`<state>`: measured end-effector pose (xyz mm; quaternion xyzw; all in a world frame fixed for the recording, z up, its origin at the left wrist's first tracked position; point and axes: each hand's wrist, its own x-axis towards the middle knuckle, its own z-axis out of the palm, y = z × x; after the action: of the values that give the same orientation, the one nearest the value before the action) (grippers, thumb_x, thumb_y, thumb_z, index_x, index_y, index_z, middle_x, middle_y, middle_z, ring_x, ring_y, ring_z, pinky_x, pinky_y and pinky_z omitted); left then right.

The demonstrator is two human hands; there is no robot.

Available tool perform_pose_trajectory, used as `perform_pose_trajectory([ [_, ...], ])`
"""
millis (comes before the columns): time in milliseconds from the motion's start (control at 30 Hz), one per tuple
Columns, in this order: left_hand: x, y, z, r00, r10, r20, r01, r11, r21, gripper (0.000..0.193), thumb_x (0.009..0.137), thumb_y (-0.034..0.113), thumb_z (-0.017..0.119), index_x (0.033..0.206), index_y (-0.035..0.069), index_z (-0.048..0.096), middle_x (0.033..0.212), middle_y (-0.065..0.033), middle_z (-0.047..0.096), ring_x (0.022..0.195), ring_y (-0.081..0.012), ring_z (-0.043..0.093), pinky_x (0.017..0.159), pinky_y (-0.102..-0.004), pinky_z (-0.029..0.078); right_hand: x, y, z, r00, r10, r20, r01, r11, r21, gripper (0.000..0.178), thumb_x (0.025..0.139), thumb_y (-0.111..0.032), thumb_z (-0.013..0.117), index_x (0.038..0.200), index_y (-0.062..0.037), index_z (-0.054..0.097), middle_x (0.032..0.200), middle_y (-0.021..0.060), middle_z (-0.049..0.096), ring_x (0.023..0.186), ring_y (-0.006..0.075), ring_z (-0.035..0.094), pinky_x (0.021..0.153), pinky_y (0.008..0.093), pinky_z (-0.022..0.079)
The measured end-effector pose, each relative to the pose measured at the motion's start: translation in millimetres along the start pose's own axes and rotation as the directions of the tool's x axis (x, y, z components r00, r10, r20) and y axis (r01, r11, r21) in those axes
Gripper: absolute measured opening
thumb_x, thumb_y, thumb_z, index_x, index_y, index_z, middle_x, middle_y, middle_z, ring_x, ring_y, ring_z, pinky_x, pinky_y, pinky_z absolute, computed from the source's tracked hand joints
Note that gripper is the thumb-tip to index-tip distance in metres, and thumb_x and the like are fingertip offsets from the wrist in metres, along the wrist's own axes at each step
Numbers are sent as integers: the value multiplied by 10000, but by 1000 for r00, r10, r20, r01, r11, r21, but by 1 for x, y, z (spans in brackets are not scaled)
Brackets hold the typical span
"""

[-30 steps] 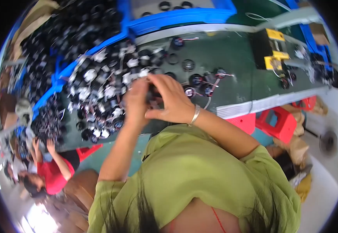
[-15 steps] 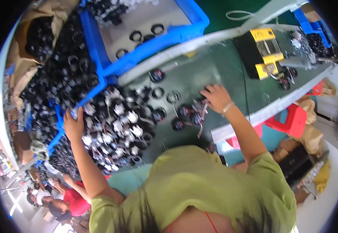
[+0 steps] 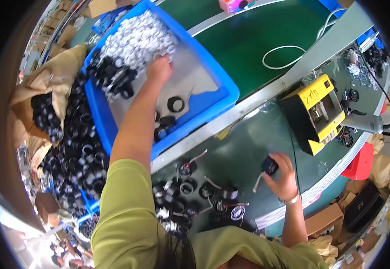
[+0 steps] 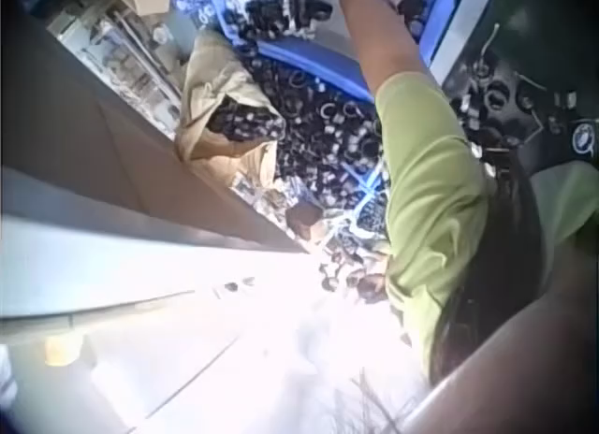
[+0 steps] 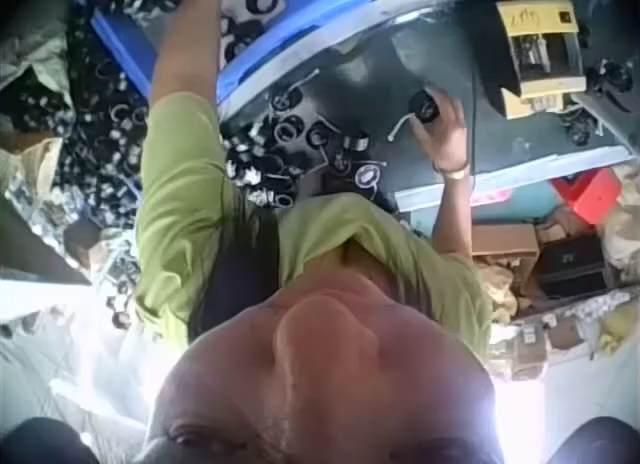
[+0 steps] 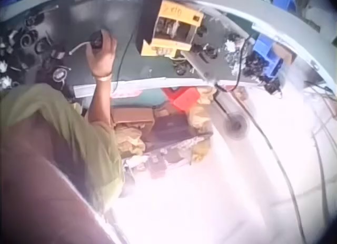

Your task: The person assembles small electrical motors into plastic housings with impellers by hand at an industrial workbench.

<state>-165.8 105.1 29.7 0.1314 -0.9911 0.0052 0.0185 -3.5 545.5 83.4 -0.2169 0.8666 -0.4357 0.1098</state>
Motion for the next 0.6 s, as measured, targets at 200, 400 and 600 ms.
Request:
perform_pose_trajectory([
  [200, 18, -21, 47, 999, 31, 28, -30, 999, -34, 334, 709, 304, 620, 892, 31, 566, 1007, -203, 533, 851, -327, 567, 737, -380, 464, -20, 20, -2, 986, 134, -95, -127, 989, 74, 479, 556, -29, 673, 1008, 6, 521, 966, 168, 521, 888, 310, 531, 769, 336, 449],
  [400, -108, -34, -31, 945, -210, 252, 315, 362, -878, 274, 695, 175, 601, 923, 43, 525, 856, -130, 572, 774, -244, 557, 670, -339, 463, -1, -28, 5, 956, 226, 185, -234, 214, 948, 504, 740, -129, 566, 1198, -54, 371, 1115, 167, 474, 1003, 308, 510, 843, 387, 445],
  [600, -294, 49, -170, 942, 237, 237, 284, -939, -191, 383, 768, 382, 488, 942, 46, 547, 843, -102, 551, 688, -221, 478, 593, -316, 407, -4, -149, 19, 937, -114, 331, -335, -19, 942, 374, 860, -343, 458, 1127, -90, 395, 1090, 188, 466, 952, 314, 526, 636, 344, 501],
])
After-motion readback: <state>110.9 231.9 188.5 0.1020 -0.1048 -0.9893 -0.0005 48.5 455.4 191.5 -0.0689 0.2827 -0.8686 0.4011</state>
